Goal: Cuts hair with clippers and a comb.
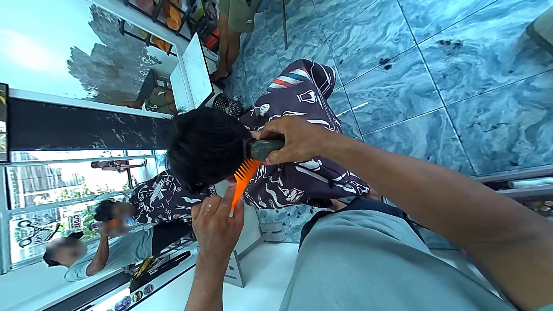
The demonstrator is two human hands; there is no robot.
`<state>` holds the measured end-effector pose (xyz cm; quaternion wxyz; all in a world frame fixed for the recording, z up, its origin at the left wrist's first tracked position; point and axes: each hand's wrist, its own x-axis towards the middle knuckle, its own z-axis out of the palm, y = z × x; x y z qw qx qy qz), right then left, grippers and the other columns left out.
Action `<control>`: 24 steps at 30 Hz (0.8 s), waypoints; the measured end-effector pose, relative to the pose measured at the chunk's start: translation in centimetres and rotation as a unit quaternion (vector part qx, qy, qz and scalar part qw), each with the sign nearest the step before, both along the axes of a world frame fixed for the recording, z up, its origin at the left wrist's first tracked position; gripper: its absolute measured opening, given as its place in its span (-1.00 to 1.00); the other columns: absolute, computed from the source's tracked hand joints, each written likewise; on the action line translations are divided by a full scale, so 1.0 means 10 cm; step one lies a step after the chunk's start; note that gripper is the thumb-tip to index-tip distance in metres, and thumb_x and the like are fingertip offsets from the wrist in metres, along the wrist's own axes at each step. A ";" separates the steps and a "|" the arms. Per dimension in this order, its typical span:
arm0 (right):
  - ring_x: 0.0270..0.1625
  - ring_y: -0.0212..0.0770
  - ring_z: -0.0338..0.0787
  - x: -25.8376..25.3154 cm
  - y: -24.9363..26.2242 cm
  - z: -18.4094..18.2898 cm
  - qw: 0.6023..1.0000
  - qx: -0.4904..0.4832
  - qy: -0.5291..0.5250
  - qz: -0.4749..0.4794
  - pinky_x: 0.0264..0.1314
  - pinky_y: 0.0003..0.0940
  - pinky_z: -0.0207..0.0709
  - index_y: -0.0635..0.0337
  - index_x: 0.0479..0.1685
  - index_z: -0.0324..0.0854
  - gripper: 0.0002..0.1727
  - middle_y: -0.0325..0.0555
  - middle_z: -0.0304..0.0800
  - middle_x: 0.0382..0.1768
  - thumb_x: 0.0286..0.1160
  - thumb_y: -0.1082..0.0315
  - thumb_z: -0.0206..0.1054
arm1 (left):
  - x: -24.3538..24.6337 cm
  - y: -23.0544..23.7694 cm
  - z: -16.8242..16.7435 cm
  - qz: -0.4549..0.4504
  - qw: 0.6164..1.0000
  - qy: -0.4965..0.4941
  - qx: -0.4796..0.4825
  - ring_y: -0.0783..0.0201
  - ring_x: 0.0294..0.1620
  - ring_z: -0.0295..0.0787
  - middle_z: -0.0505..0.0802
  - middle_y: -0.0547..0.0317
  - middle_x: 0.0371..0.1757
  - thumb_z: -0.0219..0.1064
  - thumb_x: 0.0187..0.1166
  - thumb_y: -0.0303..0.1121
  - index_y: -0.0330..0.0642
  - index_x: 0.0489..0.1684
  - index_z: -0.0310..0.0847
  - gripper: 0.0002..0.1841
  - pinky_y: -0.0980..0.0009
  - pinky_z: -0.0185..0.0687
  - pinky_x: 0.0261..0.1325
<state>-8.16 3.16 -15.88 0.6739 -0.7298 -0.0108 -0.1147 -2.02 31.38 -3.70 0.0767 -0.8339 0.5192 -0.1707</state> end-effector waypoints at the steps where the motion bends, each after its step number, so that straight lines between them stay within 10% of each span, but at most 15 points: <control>1: -0.17 -0.32 0.81 -0.03 -0.01 -0.05 1.000 -0.009 0.014 -0.003 -0.06 -0.21 0.73 0.08 0.00 0.77 -0.57 -0.22 0.84 -0.20 0.14 0.09 0.61 | 0.00 0.02 -0.01 0.004 1.000 0.011 0.005 0.14 -0.32 0.71 0.79 0.11 -0.42 0.36 0.61 -0.09 0.01 0.23 0.87 -0.64 0.14 0.48 -0.12; 6: -0.17 -0.23 0.82 -0.07 -0.04 -0.16 0.996 -0.021 0.084 -0.008 -0.06 -0.08 0.72 0.09 -0.01 0.76 -0.55 -0.16 0.84 -0.21 0.17 0.05 0.64 | 0.01 -0.03 0.01 -0.007 0.999 -0.030 -0.043 0.09 -0.35 0.66 0.76 0.06 -0.45 0.41 0.60 -0.13 -0.08 0.20 0.88 -0.65 0.15 0.43 -0.13; 10: -0.35 -0.24 0.82 -0.05 -0.15 0.09 0.986 0.168 -0.007 0.018 -0.27 -0.25 0.78 0.30 0.03 0.73 -0.65 -0.05 0.86 -0.28 0.30 0.33 0.55 | 0.10 -0.17 0.33 0.013 0.977 -0.011 -0.213 0.08 -0.22 0.81 0.84 -0.22 -0.23 0.48 0.56 -0.28 -0.45 0.17 0.77 -0.61 0.18 0.73 -0.08; 13: -0.31 -0.14 0.84 -0.31 -0.43 0.09 0.954 0.294 0.028 -0.045 -0.35 -0.20 0.78 0.27 0.21 0.64 -0.62 0.03 0.83 -0.15 0.48 0.28 0.41 | -0.08 -0.38 0.40 0.094 0.911 0.131 -0.380 0.54 -0.51 0.60 0.65 0.32 -0.40 -0.08 0.92 -0.28 -0.44 0.28 0.50 -0.62 0.53 0.63 -0.44; 17: -0.01 0.00 0.86 -0.72 -0.65 -0.22 0.889 0.409 0.063 -0.197 -0.04 0.03 0.82 0.05 0.46 0.48 -0.51 0.00 0.80 0.08 0.59 0.13 0.33 | -0.33 -0.49 -0.30 0.174 0.912 0.274 -0.252 0.28 -0.45 0.69 0.75 0.06 -0.38 -0.22 0.94 -0.18 -0.49 0.34 0.50 -0.48 0.24 0.72 -0.30; 20: -0.03 -0.01 0.86 -0.85 -0.47 -0.29 0.891 0.345 0.083 -0.282 -0.07 0.00 0.83 0.07 0.52 0.33 -0.38 0.00 0.75 0.10 0.46 0.27 0.45 | -0.34 -0.39 -0.76 0.182 0.925 0.309 -0.124 -0.03 -0.46 0.78 0.77 -0.10 -0.48 -0.13 0.91 -0.16 -0.42 0.04 0.64 -0.51 -0.06 0.74 -0.31; 24: 0.16 -0.08 0.83 -0.69 -0.23 -0.08 0.957 -0.057 0.092 -0.268 0.27 -0.01 0.74 0.26 0.44 0.45 -0.30 0.07 0.79 0.16 0.27 0.33 0.63 | -0.28 -0.05 -0.42 0.052 0.920 0.281 -0.268 0.35 -0.55 0.66 0.77 0.10 -0.48 0.06 0.85 -0.12 -0.37 0.02 0.74 -0.54 0.32 0.68 -0.44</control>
